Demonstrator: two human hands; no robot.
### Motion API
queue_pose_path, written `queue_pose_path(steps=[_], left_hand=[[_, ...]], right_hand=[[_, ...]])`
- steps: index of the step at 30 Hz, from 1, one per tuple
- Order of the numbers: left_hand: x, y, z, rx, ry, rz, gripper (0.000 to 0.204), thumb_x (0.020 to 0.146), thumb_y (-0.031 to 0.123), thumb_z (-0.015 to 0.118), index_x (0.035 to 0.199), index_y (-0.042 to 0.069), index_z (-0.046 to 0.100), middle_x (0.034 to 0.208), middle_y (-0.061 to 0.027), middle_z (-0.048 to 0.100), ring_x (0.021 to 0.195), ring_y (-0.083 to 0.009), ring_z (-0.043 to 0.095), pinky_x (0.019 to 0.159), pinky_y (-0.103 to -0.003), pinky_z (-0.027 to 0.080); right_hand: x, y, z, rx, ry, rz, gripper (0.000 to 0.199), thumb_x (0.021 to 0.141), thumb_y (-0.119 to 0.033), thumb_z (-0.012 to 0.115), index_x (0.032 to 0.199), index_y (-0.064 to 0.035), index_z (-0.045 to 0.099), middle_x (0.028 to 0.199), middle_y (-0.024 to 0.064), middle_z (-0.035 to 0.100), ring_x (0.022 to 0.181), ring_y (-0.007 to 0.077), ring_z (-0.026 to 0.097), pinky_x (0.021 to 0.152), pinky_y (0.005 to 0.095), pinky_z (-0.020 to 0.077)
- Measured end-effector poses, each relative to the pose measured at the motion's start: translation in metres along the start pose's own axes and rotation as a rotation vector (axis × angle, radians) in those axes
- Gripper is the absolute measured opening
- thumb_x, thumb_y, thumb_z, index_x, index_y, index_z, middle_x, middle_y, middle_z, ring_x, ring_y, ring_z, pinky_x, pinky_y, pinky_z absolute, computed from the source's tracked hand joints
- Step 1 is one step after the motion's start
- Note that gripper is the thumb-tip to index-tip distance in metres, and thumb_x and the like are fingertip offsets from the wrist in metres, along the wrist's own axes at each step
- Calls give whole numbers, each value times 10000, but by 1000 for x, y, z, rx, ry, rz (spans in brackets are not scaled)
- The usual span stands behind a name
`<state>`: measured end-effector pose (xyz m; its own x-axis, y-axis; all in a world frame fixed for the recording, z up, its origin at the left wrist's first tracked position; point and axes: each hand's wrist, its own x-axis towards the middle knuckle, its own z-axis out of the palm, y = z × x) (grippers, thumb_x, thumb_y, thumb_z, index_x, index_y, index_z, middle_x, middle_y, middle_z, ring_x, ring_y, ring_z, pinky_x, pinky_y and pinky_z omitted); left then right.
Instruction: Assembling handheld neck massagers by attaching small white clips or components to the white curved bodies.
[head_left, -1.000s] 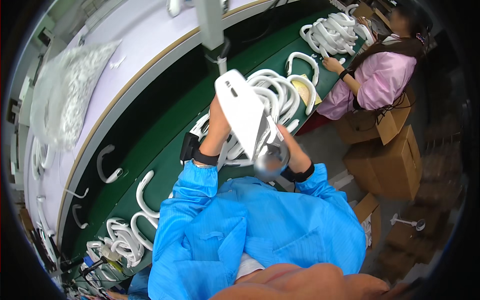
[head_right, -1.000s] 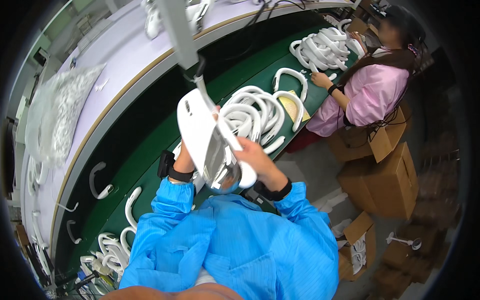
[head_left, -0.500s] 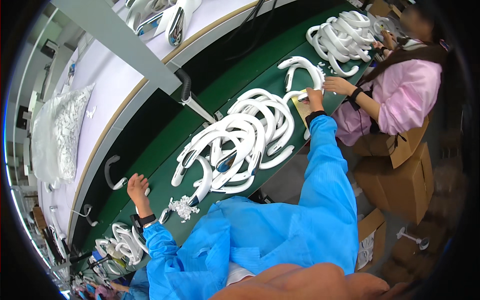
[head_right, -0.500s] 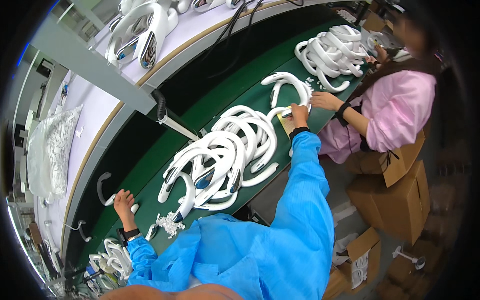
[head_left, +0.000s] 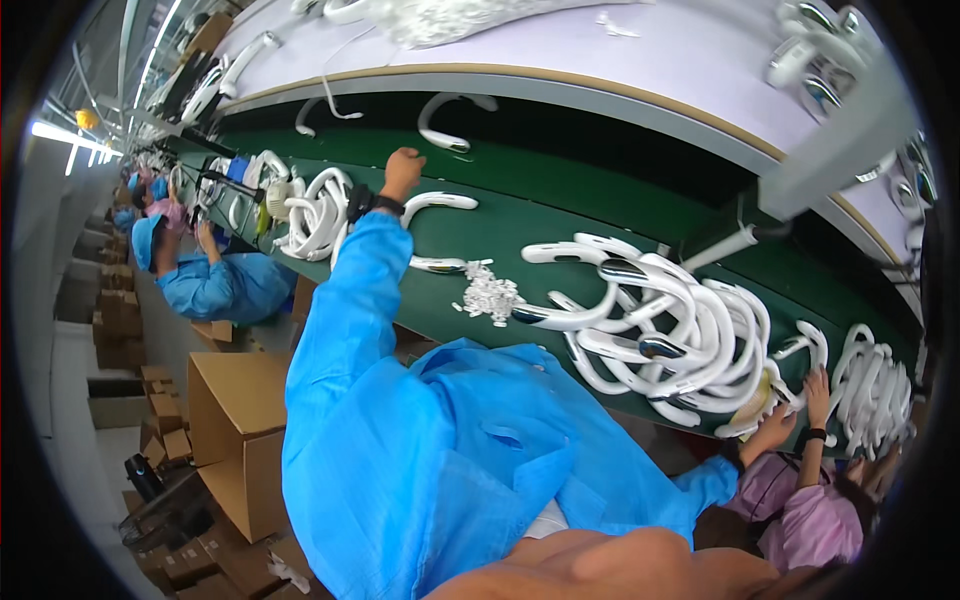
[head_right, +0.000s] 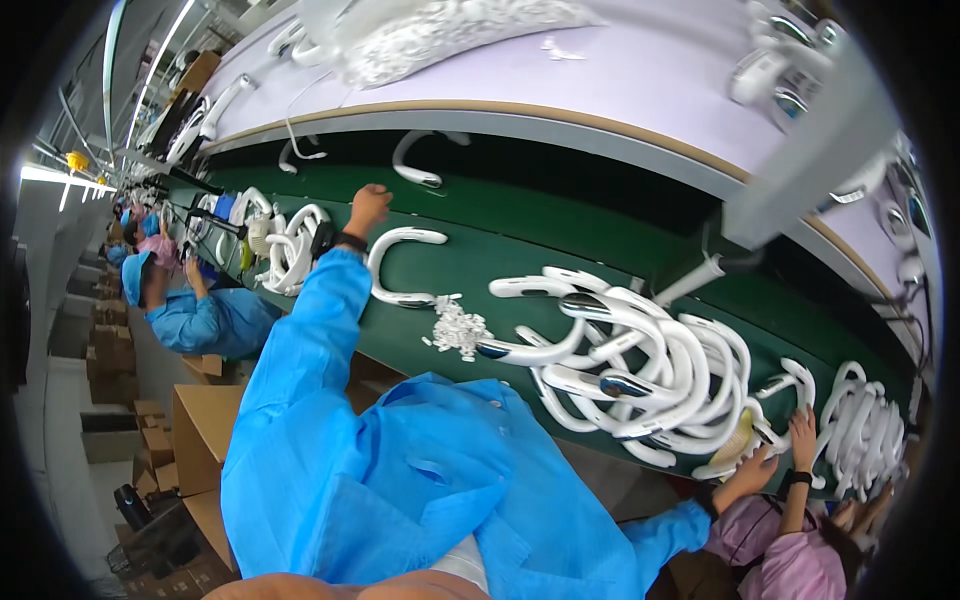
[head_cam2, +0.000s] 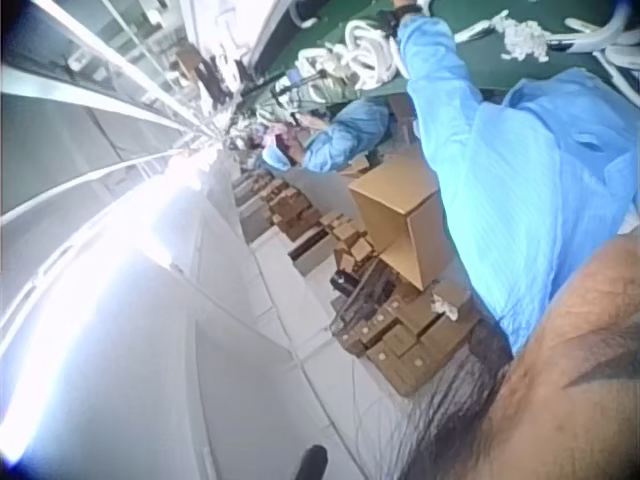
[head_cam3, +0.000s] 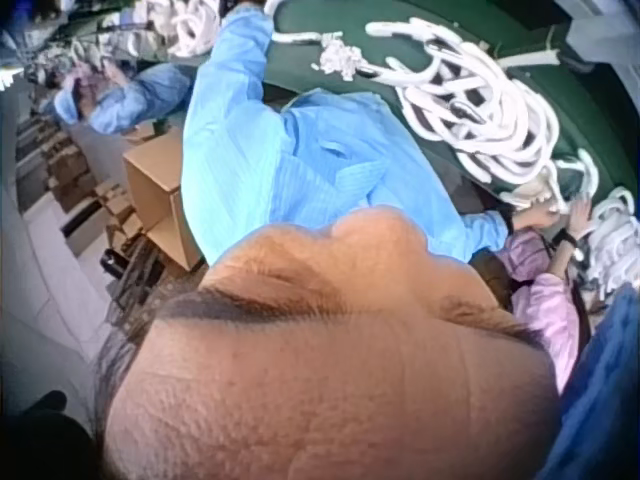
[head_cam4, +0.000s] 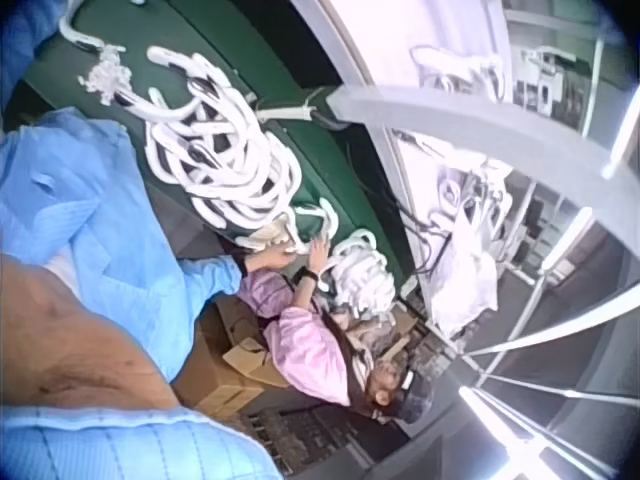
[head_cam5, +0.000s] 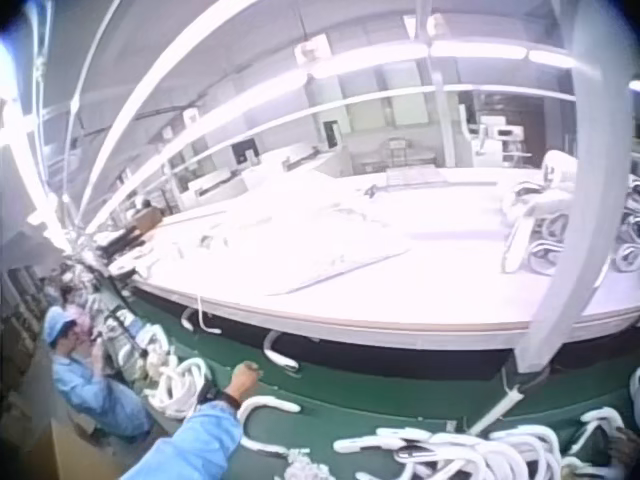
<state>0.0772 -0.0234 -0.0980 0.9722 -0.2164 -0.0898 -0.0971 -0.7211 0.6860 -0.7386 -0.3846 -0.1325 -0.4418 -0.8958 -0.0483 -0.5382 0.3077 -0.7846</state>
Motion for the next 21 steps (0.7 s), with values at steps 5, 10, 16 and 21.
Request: queue_pose_path(steps=[5, 10, 16, 21], left_hand=[[144, -90, 27, 193, -192, 172, 419, 679, 183, 718, 1059, 55, 598, 793, -116, 642, 636, -242, 641, 527, -357, 526], [222, -79, 132, 801, -145, 679, 737, 437, 134, 837, 1125, 160, 573, 874, -126, 652, 781, -331, 641, 739, -409, 524], [269, -109, 168, 252, -116, -47, 525, 557, 158, 795, 1036, 63, 600, 855, -145, 656, 795, -299, 658, 658, -399, 539], [262, -167, 104, -224, -514, 433, 274, 789, 117, 618, 925, -116, 571, 930, -213, 602, 815, -338, 649, 569, -350, 597]], right_hand=[[-148, -77, -8, 160, -67, -195, 351, 890, -234, 555, 1139, 14, 557, 880, 79, 657, 557, 98, 528, 462, 203, 381], [-339, -162, 7, 178, -36, -343, 198, 903, -110, 525, 1022, 27, 603, 826, 48, 637, 610, 73, 517, 531, 192, 402], [-485, -221, 159, 24, -845, -784, 212, 770, -35, 656, 977, -7, 625, 869, 154, 635, 709, 274, 629, 636, 308, 497], [-531, -207, 282, -208, -998, -1075, 278, 737, -1, 573, 1014, -23, 588, 907, 194, 572, 741, 349, 605, 625, 406, 508]])
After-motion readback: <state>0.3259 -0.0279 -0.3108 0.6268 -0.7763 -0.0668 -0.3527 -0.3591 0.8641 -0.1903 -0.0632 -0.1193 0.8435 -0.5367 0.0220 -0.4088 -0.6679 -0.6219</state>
